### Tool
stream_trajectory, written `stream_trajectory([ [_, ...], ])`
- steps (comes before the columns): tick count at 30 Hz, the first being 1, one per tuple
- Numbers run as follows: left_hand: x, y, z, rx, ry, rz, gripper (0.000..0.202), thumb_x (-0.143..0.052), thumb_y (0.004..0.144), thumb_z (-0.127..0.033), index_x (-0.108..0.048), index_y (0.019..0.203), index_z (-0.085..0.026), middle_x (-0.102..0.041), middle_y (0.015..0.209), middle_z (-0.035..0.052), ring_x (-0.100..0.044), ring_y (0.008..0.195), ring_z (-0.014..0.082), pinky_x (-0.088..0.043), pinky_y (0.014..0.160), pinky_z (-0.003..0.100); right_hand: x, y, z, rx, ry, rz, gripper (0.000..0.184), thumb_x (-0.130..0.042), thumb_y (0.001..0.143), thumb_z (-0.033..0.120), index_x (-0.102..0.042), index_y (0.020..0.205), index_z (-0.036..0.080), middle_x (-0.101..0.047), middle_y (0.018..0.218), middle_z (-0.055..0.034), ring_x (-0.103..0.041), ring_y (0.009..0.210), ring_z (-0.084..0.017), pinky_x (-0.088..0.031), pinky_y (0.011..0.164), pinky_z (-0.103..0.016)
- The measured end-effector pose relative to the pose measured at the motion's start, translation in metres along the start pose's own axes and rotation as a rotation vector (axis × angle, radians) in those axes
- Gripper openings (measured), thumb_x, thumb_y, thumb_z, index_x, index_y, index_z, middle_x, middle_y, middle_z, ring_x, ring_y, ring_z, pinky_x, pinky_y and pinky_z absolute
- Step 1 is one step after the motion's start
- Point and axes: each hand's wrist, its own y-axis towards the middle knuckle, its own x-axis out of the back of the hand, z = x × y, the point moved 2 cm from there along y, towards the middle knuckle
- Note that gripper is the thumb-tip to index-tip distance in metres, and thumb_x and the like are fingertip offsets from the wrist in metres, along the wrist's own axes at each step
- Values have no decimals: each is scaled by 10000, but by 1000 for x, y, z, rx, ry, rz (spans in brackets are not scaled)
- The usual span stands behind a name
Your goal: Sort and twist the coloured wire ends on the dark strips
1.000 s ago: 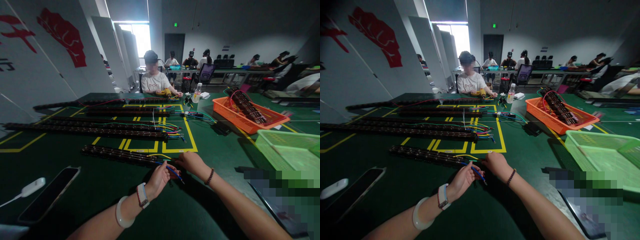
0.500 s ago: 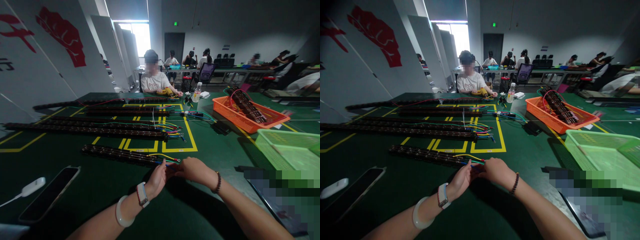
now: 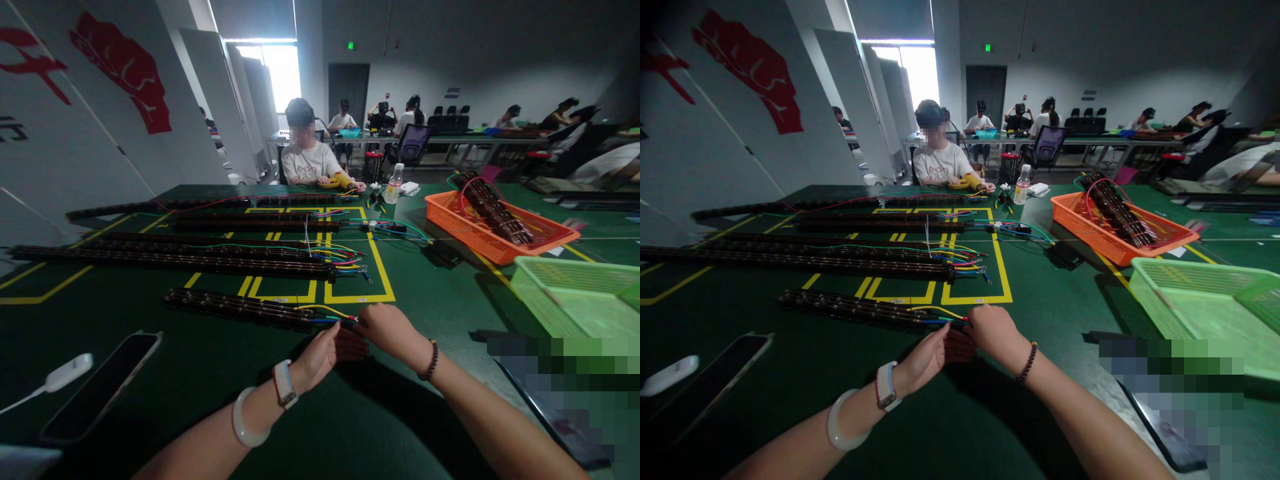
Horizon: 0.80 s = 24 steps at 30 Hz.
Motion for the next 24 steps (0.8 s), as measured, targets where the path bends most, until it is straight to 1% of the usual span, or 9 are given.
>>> stream_trajectory([
  [2, -1, -2, -1, 15, 80, 0, 302, -498, 874, -372, -642, 901, -108, -697, 900, 135, -658, 849, 207, -468, 818, 343, -6, 1, -1, 19, 13, 69, 210, -560, 825, 312, -691, 809, 148, -676, 762, -117, -647, 690, -217, -424, 566, -254],
  [4, -3, -4, -2, 48, 178, 48, 367, -475, 875, -408, -653, 829, -91, -698, 840, 154, -663, 785, 217, -478, 732, 326, -12, 3, -2, 27, 22, 114, 210, -575, 810, 318, -695, 789, 146, -674, 746, -115, -639, 665, -210, -402, 536, -245],
  [6, -5, -6, -3, 69, 254, 102, 432, -446, 877, -443, -662, 792, -79, -698, 816, 168, -663, 756, 226, -471, 684, 316, -15, 4, -4, 26, 26, 137, 215, -591, 800, 327, -695, 764, 143, -669, 725, -112, -628, 639, -196, -381, 518, -237],
  [9, -8, -8, -4, 60, 310, 127, 460, -423, 879, -458, -670, 765, -88, -703, 804, 164, -660, 737, 219, -452, 650, 298, -15, 7, -10, 23, 44, 122, 302, -582, 808, 417, -689, 721, 148, -660, 687, -99, -609, 599, -179, -359, 504, -233],
  [13, -10, -8, -4, 55, 328, 121, 460, -407, 882, -457, -667, 744, -103, -705, 778, 153, -657, 726, 220, -441, 638, 297, -11, 16, -22, -2, 174, -47, 365, -489, 870, 467, -689, 811, 168, -671, 735, -83, -610, 643, -177, -386, 549, -243],
  [16, -10, -8, -4, 60, 323, 102, 453, -408, 884, -452, -659, 735, -105, -703, 756, 144, -657, 722, 215, -436, 646, 294, -19, 28, -25, 108, 380, -153, 319, -453, 909, 384, -674, 970, 162, -682, 893, -92, -622, 802, -180, -436, 691, -255],
  [18, -9, -8, -4, 70, 313, 100, 451, -414, 881, -459, -655, 735, -107, -703, 758, 142, -658, 727, 215, -438, 657, 297, -30, 36, -23, 222, 527, -163, 321, -431, 924, 341, -645, 1073, 153, -669, 1015, -100, -610, 922, -179, -436, 798, -268],
  [21, -7, -7, -2, 74, 318, 107, 458, -416, 878, -471, -653, 745, -103, -702, 776, 151, -659, 735, 220, -446, 666, 308, -46, 44, -19, 296, 674, -121, 339, -446, 917, 344, -623, 1131, 149, -652, 1100, -97, -600, 983, -181, -425, 861, -285],
  [24, -7, -6, -1, 58, 333, 126, 464, -414, 878, -476, -661, 809, -89, -699, 839, 174, -659, 781, 232, -459, 712, 332, -54, 46, -16, 302, 711, -59, 305, -488, 896, 354, -677, 1002, 140, -692, 966, -78, -622, 853, -170, -434, 808, -274],
])
